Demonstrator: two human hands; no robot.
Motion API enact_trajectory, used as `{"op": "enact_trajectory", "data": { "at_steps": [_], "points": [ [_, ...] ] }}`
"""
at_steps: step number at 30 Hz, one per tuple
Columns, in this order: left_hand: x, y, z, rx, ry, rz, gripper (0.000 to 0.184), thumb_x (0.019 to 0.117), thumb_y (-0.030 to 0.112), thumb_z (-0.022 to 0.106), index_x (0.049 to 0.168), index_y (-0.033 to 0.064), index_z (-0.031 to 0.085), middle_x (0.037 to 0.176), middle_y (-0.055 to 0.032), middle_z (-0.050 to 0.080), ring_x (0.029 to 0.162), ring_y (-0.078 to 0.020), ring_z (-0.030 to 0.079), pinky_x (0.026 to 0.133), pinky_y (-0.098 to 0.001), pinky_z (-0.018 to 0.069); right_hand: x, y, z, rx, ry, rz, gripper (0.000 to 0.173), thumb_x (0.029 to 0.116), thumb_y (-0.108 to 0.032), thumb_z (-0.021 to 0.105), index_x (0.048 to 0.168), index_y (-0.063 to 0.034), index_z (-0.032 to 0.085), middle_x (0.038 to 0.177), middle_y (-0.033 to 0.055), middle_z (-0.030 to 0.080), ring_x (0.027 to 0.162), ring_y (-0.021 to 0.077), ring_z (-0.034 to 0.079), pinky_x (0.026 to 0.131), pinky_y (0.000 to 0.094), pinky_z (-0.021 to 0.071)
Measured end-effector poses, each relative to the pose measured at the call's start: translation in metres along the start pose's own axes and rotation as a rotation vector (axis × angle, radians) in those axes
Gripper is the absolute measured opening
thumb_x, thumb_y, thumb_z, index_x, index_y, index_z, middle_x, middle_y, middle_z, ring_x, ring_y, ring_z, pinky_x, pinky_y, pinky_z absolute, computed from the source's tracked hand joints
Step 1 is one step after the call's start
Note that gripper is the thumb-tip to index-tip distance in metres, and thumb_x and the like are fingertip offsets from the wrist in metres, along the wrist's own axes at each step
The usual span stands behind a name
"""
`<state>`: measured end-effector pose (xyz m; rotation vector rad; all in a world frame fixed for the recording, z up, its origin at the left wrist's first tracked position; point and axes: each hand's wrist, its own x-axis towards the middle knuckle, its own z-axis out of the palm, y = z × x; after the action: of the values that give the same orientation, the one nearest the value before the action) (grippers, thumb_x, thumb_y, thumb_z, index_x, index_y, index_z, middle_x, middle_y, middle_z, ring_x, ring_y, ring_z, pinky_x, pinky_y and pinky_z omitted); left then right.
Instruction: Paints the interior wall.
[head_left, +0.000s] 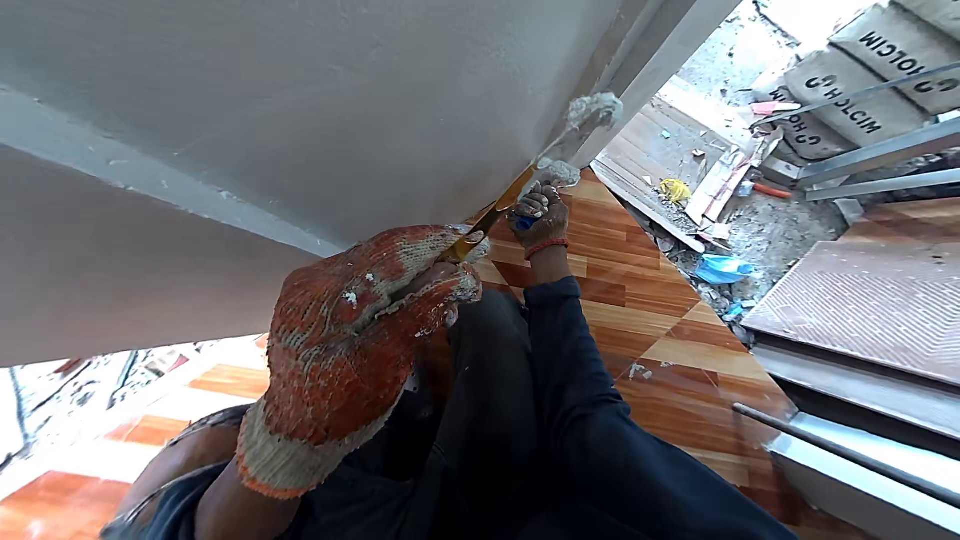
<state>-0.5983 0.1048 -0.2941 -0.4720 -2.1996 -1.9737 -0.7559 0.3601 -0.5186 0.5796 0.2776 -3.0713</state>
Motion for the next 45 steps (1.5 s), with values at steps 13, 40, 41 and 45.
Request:
{"op": "enact_trajectory", "data": {
  "at_steps": [13,40,41,45],
  "points": [
    [0.003,0.003,0.004,-0.082,0.02,-0.01,0.022,0.0932,0.014,0.071,0.114,0.0083,0.074,0.094,-0.0016,0.076,0.076,-0.0138,0.072,0.068,-0.027,0.0631,-0.086,-0.014,0.111,-0.09,-0.484,-0.03,0.043,0.1108,-0.043,0.028,0.085,-0.0193,0.053,0.052,-0.0108,0.036,0.038,0.0006,0.034,0.039,0.0152,0.0317],
    [0.036,-0.052,0.187,-0.15,-0.495,-0.107,0.021,0.0919,0.013,0.069,0.105,-0.0015,0.076,0.097,-0.0072,0.077,0.089,-0.0074,0.072,0.083,-0.0265,0.0592,-0.188,-0.051,0.04,-0.562,0.56,-0.544,0.034,0.105,0.004,0.027,0.094,-0.0056,0.058,0.072,-0.0072,0.064,0.067,-0.0041,0.062,0.063,0.0136,0.0542],
    [0.034,-0.049,0.187,-0.231,-0.504,-0.172,0.02,0.0921,0.009,0.069,0.106,-0.0036,0.075,0.097,-0.008,0.076,0.087,-0.0086,0.072,0.082,-0.0272,0.0609,-0.194,-0.052,0.039,-0.599,0.583,-0.518,0.03,0.1059,0.002,0.032,0.094,-0.0075,0.059,0.072,-0.0071,0.064,0.066,-0.0037,0.062,0.062,0.014,0.0545],
    [0.029,-0.039,0.181,-0.484,-0.435,-0.41,0.018,0.0934,0.0,0.065,0.108,-0.0067,0.071,0.096,-0.0099,0.076,0.081,-0.0166,0.072,0.076,-0.0337,0.0634,-0.213,-0.049,0.014,-1.166,0.839,-0.394,0.023,0.1031,-0.023,0.058,0.104,-0.0021,0.067,0.078,0.0028,0.066,0.069,0.0094,0.064,0.066,0.0306,0.0569]
  ]
}}
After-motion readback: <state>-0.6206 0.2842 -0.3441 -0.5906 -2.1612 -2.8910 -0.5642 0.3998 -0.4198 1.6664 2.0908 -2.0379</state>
